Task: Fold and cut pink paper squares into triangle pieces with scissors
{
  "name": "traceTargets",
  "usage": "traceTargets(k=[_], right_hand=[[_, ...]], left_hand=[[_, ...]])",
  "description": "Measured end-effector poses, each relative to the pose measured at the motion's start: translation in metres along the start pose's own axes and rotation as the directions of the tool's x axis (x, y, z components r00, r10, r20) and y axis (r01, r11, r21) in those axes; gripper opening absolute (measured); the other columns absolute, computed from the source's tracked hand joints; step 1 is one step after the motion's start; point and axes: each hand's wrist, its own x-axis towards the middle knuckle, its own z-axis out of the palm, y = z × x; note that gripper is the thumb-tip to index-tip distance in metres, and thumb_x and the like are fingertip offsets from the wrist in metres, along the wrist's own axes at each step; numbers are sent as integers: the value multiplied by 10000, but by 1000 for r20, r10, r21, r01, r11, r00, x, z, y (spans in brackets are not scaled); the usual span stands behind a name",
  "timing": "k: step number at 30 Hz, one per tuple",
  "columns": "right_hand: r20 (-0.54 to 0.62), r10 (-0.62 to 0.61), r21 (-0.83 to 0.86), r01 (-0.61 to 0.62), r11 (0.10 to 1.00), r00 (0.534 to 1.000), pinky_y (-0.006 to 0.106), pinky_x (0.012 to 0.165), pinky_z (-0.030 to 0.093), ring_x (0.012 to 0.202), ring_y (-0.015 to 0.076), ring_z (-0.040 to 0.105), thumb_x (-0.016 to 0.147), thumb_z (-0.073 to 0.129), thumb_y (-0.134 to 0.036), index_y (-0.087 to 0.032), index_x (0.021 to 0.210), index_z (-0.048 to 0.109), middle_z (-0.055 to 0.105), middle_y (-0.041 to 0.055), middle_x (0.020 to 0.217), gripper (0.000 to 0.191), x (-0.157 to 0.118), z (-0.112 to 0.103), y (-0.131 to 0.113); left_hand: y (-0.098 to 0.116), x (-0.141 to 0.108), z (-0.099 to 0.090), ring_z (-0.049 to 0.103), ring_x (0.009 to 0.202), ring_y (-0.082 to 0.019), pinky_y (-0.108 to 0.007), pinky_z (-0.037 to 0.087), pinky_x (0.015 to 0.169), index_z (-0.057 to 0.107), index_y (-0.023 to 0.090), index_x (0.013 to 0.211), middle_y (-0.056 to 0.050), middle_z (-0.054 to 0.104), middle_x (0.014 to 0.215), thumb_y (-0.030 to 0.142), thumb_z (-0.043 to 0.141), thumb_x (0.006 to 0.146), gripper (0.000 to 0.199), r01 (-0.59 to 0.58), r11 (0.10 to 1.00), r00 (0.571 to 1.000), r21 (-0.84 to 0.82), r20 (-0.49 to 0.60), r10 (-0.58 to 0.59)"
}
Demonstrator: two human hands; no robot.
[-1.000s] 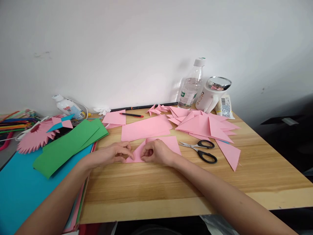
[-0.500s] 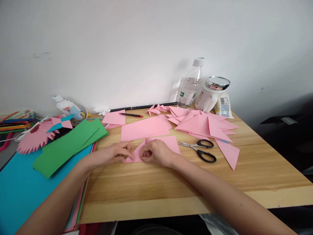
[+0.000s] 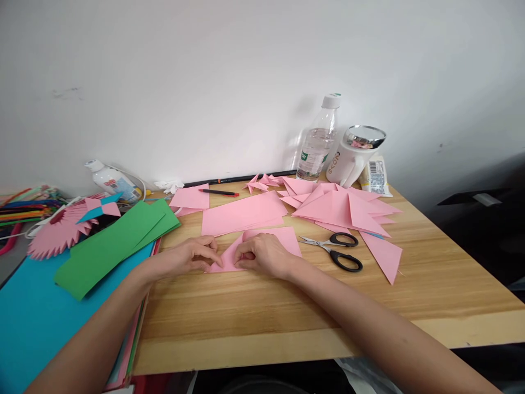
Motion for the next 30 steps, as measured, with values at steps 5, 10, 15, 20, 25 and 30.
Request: traceTargets(k=[5, 10, 15, 20, 25, 30], right_hand=[[10, -2, -11, 2, 1000, 1000, 210, 531, 281, 552, 96, 464, 771, 641, -199, -199, 740, 700, 603, -24, 611, 67, 0, -1, 0], [4, 1, -9, -1, 1000, 1000, 209, 525, 278, 552, 94, 469, 769, 645, -198, -199, 752, 702, 609, -24, 618, 60, 0, 0, 1], [8, 10, -2, -10, 1000, 1000, 209, 540, 296, 574, 101, 508, 775, 643, -194, -203, 762, 703, 649, -16, 663, 62, 0, 0, 1], [17, 1, 5, -1, 1000, 1000, 212, 555, 311, 610, 113, 547, 774, 640, -176, -205, 748, 700, 683, -7, 717, 72, 1, -1, 0], [9, -9, 13, 9, 1000, 1000, 210, 552, 306, 617, 113, 551, 761, 642, -147, -202, 747, 695, 679, -10, 708, 78, 1, -1, -1], [-11, -5, 11, 5, 1000, 1000, 207, 534, 288, 587, 102, 530, 751, 640, -149, -200, 718, 689, 650, -22, 647, 78, 1, 0, 0]], left_hand=[[5, 0, -2, 456, 853, -166, -249, 362, 778, 664, 214, 896, -4, 490, 844, 112, 493, 796, 223, 13, 998, 999, 61, 30, -15], [3, 0, -2, 460, 851, -162, -254, 356, 791, 647, 207, 880, -9, 471, 867, 118, 479, 817, 200, 15, 999, 999, 37, 45, -17], [7, 0, -2, 440, 898, -181, -263, 355, 773, 575, 182, 762, -13, 457, 871, 118, 494, 775, 104, 69, 993, 997, 92, 25, -72], [11, -2, -3, 437, 843, -172, -257, 345, 713, 548, 179, 725, -2, 434, 818, 96, 496, 718, 98, 95, 986, 995, 137, 8, -97], [14, 0, 2, 482, 727, -135, -239, 351, 658, 565, 165, 692, 7, 536, 746, 99, 511, 766, 113, 56, 997, 998, 59, -22, -55], [19, 9, 14, 512, 711, -124, -227, 364, 640, 597, 165, 735, -1, 610, 773, 135, 545, 813, 98, -59, 995, 970, -77, -242, 39]])
